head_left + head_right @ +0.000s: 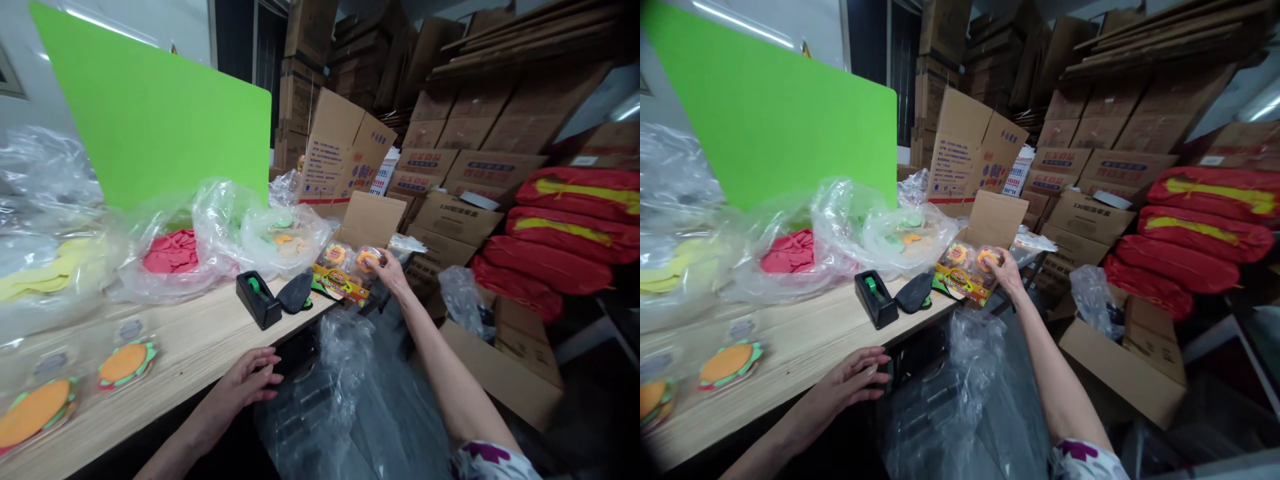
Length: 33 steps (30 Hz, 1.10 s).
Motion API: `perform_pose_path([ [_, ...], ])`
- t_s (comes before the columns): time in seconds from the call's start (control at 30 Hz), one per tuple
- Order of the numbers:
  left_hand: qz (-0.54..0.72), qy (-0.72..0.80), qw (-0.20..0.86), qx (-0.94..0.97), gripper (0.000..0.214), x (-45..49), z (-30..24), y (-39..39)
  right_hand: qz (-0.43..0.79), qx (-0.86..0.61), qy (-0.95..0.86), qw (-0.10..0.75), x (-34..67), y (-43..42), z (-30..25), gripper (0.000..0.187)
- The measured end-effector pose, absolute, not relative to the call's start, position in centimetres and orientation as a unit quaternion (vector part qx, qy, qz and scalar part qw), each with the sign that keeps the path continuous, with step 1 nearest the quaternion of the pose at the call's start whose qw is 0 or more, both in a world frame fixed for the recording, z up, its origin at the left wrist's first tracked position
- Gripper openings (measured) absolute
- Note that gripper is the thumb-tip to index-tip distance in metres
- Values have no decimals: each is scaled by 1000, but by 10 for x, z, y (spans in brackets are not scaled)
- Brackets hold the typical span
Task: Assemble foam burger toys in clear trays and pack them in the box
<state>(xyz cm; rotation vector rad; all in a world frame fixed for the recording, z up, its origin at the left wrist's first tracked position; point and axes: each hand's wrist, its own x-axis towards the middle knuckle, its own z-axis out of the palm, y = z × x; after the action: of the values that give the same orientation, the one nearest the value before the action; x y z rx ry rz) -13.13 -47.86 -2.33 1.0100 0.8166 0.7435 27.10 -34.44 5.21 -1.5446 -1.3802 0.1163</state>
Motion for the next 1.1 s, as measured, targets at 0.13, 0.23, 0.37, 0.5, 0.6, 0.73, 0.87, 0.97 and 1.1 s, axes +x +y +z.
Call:
perform_pose_path([
  [0.13,314,377,738,464,46,-134,-25,-482,69,-656,-586,470,276,-330,36,64],
  [0.23,296,384,735,474,45,-139,-26,-486,72,-666,-588,453,271,-327,32,69],
  [0.37,283,382,732,488,45,-151,-37,-491,42,-680,-585,439,272,-331,38,86],
  [0.5,289,387,736,475,42,-173,-48,-501,-107,-674,-566,463,249,-357,42,83],
  [0.6,327,391,735,448,39,-189,-49,-520,-71,-601,-621,498,184,-385,29,52],
  [0.73,370,399,738,399,38,-206,-55,-547,312,-501,-688,423,54,-420,4,35],
  [0.87,400,408,733,368,38,-223,-62,-566,561,-401,-633,351,-59,-430,-10,33],
  [0.97,436,421,715,349,36,-239,-62,-577,632,-386,-595,312,-106,-416,-15,26],
  [1.1,474,429,699,320,34,-260,-61,-586,698,-385,-542,267,-130,-402,-20,23],
])
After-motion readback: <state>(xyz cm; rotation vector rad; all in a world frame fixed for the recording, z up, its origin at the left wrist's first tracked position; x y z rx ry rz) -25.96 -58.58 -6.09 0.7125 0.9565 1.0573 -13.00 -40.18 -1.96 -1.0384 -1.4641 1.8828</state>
